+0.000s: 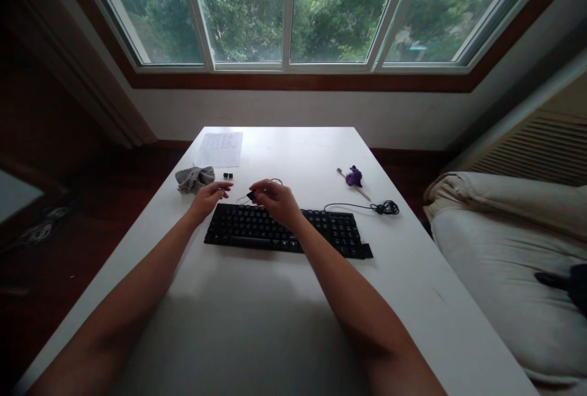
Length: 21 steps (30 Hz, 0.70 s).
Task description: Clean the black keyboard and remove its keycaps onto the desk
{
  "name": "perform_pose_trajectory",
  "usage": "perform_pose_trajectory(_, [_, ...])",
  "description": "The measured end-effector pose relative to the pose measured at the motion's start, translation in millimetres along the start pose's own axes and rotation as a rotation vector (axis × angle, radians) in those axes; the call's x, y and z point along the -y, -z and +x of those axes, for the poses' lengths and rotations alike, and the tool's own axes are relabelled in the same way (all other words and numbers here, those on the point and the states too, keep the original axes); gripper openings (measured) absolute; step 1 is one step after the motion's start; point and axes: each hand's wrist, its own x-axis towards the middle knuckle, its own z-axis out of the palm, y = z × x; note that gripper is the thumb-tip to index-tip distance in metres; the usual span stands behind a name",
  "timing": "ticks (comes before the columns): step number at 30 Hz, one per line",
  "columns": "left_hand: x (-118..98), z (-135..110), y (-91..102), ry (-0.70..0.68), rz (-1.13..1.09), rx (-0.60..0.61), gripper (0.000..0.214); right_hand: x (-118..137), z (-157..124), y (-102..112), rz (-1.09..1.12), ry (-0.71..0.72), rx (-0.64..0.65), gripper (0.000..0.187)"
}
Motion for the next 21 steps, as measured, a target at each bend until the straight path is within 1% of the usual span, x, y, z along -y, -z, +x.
perform_pose_trajectory(2, [10,12,0.7,0.016,0.079,-0.023,0.039,6,-1,2,0.024,-0.006,0.000,0.024])
perform_pose_trajectory(5, [18,33,0.7,-0.021,0.272,-0.058,0.031,15,-3,3,0.047,-0.008,-0.003,0.023])
perform_pose_trajectory(8, [21,56,-2.0,-0.067,0.409,-0.044,0.028,20,-4,1,0.069,0.006,0.016,0.023])
perform_pose_trajectory(11, [23,78,-7.1,-0.058,0.562,-0.026,0.027,21,-5,0,0.089,0.015,0.029,0.023])
perform_pose_trajectory(16, [35,104,-11.8,-0.034,0.648,-0.005,0.025,17,-3,4,0.115,0.008,0.013,0.024])
perform_pose_trajectory(21, [44,113,-13.1,-0.025,0.704,0.029,0.023,16,0,7,0.117,0.005,0.006,0.022])
